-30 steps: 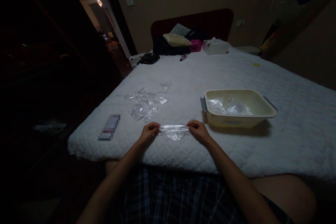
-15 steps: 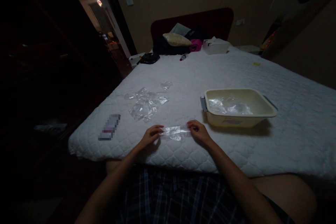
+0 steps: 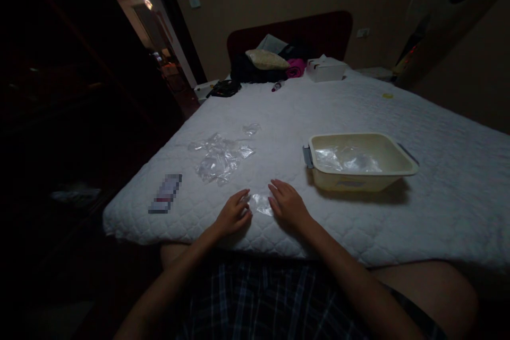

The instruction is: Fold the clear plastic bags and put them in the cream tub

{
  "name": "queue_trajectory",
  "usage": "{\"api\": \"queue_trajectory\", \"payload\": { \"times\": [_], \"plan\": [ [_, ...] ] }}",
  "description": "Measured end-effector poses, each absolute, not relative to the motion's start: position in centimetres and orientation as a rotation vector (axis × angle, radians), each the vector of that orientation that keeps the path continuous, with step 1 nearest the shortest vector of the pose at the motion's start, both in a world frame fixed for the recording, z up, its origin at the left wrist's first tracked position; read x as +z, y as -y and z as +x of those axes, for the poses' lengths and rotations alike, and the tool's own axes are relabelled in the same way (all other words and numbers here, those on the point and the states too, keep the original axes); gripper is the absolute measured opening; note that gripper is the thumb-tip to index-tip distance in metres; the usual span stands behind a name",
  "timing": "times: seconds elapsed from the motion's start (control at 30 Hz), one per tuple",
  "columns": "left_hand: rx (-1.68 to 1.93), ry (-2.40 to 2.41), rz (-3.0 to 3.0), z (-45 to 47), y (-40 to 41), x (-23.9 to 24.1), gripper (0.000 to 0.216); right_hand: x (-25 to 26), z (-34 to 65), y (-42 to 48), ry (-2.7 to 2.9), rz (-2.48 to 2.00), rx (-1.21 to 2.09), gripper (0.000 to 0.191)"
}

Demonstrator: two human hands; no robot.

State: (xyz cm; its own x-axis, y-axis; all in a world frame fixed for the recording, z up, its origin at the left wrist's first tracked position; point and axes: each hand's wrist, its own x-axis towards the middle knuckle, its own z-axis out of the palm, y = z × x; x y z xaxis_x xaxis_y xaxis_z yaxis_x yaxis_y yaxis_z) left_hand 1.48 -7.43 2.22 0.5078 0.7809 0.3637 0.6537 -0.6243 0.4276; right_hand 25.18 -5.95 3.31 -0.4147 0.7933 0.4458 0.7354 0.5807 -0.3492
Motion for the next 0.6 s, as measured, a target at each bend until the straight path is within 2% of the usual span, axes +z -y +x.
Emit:
{"api": "queue_trajectory", "payload": {
  "times": [0.13, 0.2, 0.37, 0.6],
  "plan": [
    [0.625, -1.090, 2.643, 2.0, 7.8, 2.3, 0.053, 1.6, 24.2, 7.1, 2.499, -1.162, 0.108, 0.060],
    [0.467, -1.040, 2.683, 2.1, 8.0, 1.9, 0.060, 0.7, 24.4, 7.3, 2.554, -1.161, 0.117, 0.064],
    [0.292, -1.058, 2.735, 1.5, 8.3, 1.0, 0.063, -0.1, 26.1, 7.1, 2.592, -1.170, 0.136, 0.066],
    [0.391, -1.108, 2.770, 1.3, 8.5, 0.4, 0.064, -0.8, 27.6, 6.4, 2.525, -1.381, 0.176, 0.064]
  ]
}}
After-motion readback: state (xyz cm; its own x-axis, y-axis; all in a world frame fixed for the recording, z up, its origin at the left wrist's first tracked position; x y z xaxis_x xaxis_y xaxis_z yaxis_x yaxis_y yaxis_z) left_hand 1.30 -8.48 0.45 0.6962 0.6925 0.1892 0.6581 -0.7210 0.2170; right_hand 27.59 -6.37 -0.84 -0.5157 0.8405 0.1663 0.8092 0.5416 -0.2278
